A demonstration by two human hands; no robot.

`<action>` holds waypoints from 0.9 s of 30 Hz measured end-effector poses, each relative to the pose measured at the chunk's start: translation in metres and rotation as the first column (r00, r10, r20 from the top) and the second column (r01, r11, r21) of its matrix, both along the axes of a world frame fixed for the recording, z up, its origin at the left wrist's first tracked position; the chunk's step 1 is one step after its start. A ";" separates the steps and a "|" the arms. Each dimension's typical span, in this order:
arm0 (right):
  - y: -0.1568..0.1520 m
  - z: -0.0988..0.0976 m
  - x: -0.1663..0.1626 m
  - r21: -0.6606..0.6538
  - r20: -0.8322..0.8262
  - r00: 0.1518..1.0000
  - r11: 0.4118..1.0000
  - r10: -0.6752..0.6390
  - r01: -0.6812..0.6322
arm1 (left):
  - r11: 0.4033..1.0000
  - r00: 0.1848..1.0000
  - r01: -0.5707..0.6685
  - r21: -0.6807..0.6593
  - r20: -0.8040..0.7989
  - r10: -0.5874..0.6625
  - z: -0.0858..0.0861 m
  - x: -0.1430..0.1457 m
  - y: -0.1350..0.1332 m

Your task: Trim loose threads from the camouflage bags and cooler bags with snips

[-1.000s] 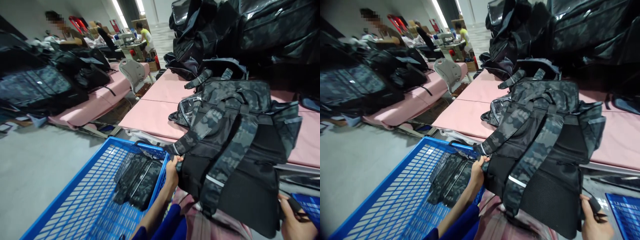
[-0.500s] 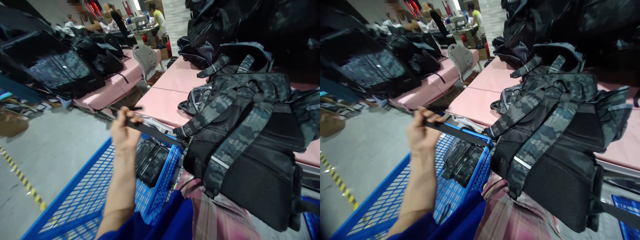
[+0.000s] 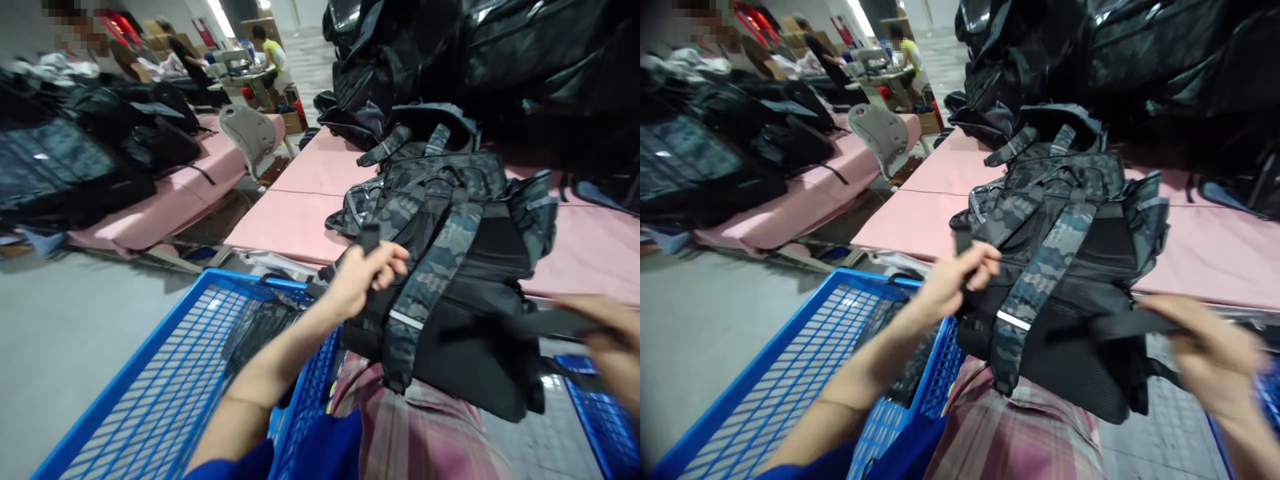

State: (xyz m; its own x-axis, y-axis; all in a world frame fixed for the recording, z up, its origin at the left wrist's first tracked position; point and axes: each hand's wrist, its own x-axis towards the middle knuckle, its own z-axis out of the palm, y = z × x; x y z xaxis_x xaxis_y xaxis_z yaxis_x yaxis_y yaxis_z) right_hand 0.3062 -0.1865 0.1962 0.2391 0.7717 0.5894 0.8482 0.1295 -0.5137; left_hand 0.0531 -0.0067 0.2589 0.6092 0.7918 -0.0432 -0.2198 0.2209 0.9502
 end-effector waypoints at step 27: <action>-0.006 0.005 -0.032 -0.038 0.117 0.983 0.988 -0.142 0.147 | 0.953 0.990 0.096 -0.288 -0.074 -0.123 -0.060 0.093 -0.046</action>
